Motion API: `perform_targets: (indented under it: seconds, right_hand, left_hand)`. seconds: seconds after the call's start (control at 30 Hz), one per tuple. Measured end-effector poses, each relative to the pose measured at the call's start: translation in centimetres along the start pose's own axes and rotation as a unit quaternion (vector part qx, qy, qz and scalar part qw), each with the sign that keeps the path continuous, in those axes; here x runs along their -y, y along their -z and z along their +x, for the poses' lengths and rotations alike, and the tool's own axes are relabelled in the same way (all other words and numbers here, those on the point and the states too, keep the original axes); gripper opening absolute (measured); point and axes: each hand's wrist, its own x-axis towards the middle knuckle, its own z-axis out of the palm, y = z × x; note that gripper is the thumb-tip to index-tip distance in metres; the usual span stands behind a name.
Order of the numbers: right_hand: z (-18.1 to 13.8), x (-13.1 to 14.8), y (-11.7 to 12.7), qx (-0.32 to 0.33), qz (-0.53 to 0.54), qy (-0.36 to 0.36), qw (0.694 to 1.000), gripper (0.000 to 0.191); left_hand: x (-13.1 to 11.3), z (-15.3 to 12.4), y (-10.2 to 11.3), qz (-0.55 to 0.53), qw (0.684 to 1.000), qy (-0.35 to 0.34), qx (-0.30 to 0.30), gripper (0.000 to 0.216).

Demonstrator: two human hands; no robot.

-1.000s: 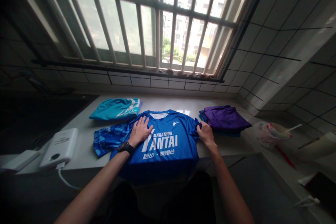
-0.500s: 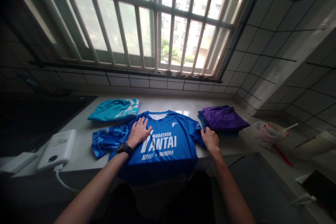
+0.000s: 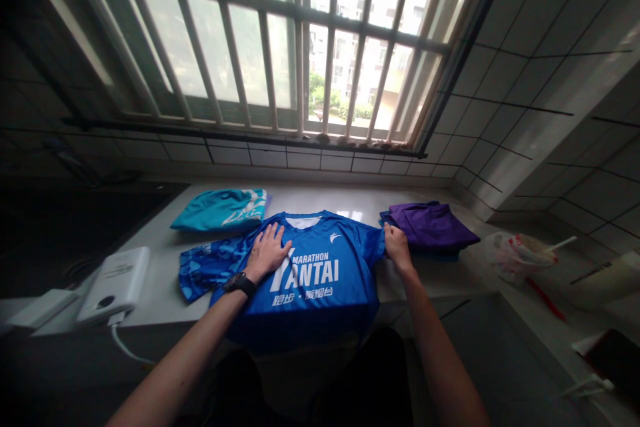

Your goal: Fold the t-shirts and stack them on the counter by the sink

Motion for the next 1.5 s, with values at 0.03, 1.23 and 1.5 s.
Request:
perform_targets:
  seconds: [0.03, 1.23, 1.5]
  right_hand:
    - [-0.3, 0.9, -0.2, 0.025, 0.030, 0.013, 0.999, 0.058]
    - [-6.1, 1.5, -9.5, 0.205, -0.249, 0.285, 0.903, 0.058]
    - [-6.2, 1.4, -9.7, 0.205, -0.224, 0.272, 0.913, 0.058]
  left_hand:
    - [0.0, 0.0, 0.0, 0.000, 1.000, -0.001, -0.002, 0.065]
    - [2.4, -1.9, 5.2, -0.101, 0.986, 0.041, -0.125, 0.041]
    - [14.6, -4.5, 7.2, 0.022, 0.966, 0.256, 0.037, 0.052]
